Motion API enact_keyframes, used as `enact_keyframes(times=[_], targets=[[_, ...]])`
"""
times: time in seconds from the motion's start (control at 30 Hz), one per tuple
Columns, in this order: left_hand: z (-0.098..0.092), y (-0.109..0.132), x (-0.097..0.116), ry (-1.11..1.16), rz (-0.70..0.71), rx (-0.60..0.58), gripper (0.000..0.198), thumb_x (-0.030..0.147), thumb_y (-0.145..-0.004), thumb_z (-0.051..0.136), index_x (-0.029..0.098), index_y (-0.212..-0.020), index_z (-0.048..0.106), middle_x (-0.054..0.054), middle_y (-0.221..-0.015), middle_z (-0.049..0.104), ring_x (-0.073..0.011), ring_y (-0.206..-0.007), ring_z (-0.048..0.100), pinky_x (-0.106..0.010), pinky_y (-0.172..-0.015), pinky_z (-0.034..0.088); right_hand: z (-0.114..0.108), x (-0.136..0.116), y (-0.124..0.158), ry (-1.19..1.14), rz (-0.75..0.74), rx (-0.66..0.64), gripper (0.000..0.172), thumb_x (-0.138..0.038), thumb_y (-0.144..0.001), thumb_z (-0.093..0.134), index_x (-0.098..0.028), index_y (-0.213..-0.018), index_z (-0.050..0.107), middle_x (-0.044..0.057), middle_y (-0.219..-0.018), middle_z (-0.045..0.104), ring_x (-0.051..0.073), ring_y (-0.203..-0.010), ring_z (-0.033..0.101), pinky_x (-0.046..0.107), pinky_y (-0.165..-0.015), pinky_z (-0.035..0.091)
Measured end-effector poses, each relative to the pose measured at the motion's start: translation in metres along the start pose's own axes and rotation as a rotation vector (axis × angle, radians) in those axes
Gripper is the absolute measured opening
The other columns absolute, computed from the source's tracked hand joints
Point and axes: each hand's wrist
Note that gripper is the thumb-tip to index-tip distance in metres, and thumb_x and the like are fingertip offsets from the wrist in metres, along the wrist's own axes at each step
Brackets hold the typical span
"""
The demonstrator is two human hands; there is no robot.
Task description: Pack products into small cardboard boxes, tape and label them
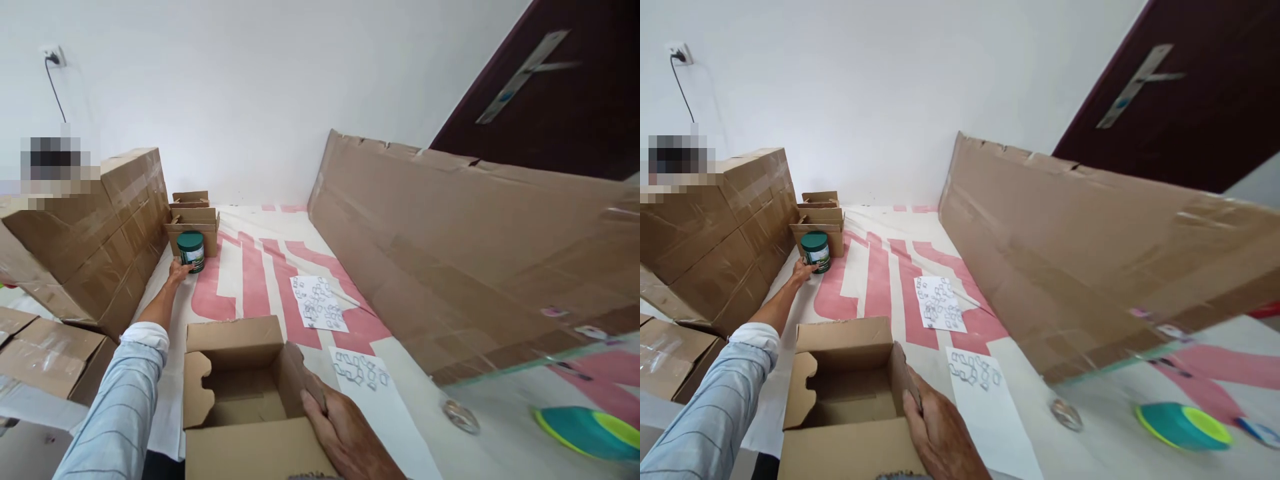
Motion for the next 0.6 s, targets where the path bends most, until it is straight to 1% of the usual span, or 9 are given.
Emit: enact_keyframes(times=[0.1, 0.17, 0.27, 0.33, 0.4, 0.47, 0.5, 0.53, 0.6], targets=[[-0.01, 0.02, 0.015, 0.029, -0.121, 0.024, 0.04, 0.039, -0.101, 0.07, 0.017, -0.135, 0.064, -0.012, -0.135, 0.066, -0.0266, -0.114, 0.069, -0.049, -0.096, 0.062, 0.002, -0.007, -0.009, 0.052, -0.038, 0.038, 0.037, -0.055, -0.094, 0.05, -0.028, -0.08, 0.071, 0.007, -0.066, 0.07, 0.028, -0.067, 0.066, 0.037, -0.065, 0.055], [-0.026, 0.047, 0.023, 0.069, -0.135, 0.044, 0.04, 0.039, -0.098, 0.073, 0.017, -0.131, 0.066, -0.013, -0.133, 0.068, -0.0272, -0.114, 0.07, -0.047, -0.094, 0.062, 0.003, -0.012, -0.024, 0.049, -0.051, 0.063, 0.036, -0.054, -0.092, 0.052, -0.027, -0.069, 0.061, 0.004, -0.059, 0.063, 0.024, -0.059, 0.058, 0.035, -0.06, 0.049], [-0.063, 0.113, 0.024, 0.138, -0.087, 0.092, 0.042, 0.044, -0.085, 0.08, 0.019, -0.118, 0.072, -0.014, -0.127, 0.073, -0.0295, -0.113, 0.072, -0.042, -0.088, 0.061, 0.011, -0.022, -0.063, -0.022, -0.088, 0.047, 0.033, -0.047, -0.089, 0.053, -0.026, -0.064, 0.051, 0.001, -0.058, 0.057, 0.02, -0.06, 0.053, 0.031, -0.058, 0.042], [-0.088, 0.167, 0.018, 0.157, -0.051, 0.139, 0.042, 0.05, -0.08, 0.079, 0.022, -0.111, 0.073, -0.011, -0.122, 0.075, -0.0291, -0.109, 0.073, -0.041, -0.086, 0.06, 0.022, -0.032, -0.096, -0.065, -0.083, -0.005, 0.031, -0.04, -0.087, 0.051, -0.026, -0.06, 0.043, -0.001, -0.055, 0.05, 0.017, -0.058, 0.048, 0.03, -0.056, 0.036], [-0.107, 0.218, 0.008, 0.147, -0.041, 0.177, 0.041, 0.053, -0.078, 0.077, 0.024, -0.106, 0.074, -0.008, -0.111, 0.076, -0.0276, -0.101, 0.073, -0.04, -0.082, 0.06, 0.037, -0.043, -0.129, -0.083, -0.044, -0.016, 0.031, -0.033, -0.084, 0.05, -0.026, -0.056, 0.038, -0.002, -0.051, 0.044, 0.015, -0.054, 0.043, 0.029, -0.053, 0.031], [-0.118, 0.255, -0.001, 0.119, -0.049, 0.176, 0.037, 0.052, -0.074, 0.079, 0.024, -0.097, 0.075, -0.007, -0.097, 0.076, -0.0269, -0.089, 0.073, -0.041, -0.078, 0.059, 0.057, -0.054, -0.16, -0.104, -0.037, -0.014, 0.028, -0.028, -0.084, 0.049, -0.025, -0.056, 0.042, -0.001, -0.052, 0.047, 0.015, -0.055, 0.046, 0.028, -0.053, 0.032], [-0.119, 0.267, -0.004, 0.103, -0.052, 0.161, 0.036, 0.051, -0.071, 0.081, 0.024, -0.093, 0.075, -0.007, -0.092, 0.076, -0.0269, -0.086, 0.072, -0.041, -0.077, 0.059, 0.068, -0.06, -0.173, -0.12, -0.038, -0.015, 0.028, -0.028, -0.084, 0.049, -0.025, -0.057, 0.045, 0.0, -0.053, 0.049, 0.015, -0.055, 0.048, 0.028, -0.053, 0.034], [-0.119, 0.273, -0.007, 0.086, -0.053, 0.138, 0.034, 0.05, -0.069, 0.082, 0.024, -0.09, 0.075, -0.006, -0.089, 0.075, -0.027, -0.084, 0.072, -0.041, -0.076, 0.059, 0.078, -0.067, -0.185, -0.139, -0.042, -0.021, 0.027, -0.028, -0.086, 0.049, -0.023, -0.059, 0.049, 0.001, -0.054, 0.052, 0.016, -0.056, 0.05, 0.027, -0.053, 0.036], [-0.113, 0.274, -0.01, 0.052, -0.049, 0.082, 0.032, 0.047, -0.067, 0.083, 0.023, -0.087, 0.075, -0.006, -0.087, 0.075, -0.0273, -0.083, 0.072, -0.042, -0.077, 0.059, 0.096, -0.08, -0.203, -0.188, -0.058, -0.025, 0.028, -0.033, -0.091, 0.048, -0.019, -0.071, 0.061, 0.004, -0.061, 0.061, 0.017, -0.06, 0.056, 0.026, -0.055, 0.043]])
Point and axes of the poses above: each hand's wrist, its own y-axis away from the middle knuckle, its own z-axis out of the palm, x = y × z
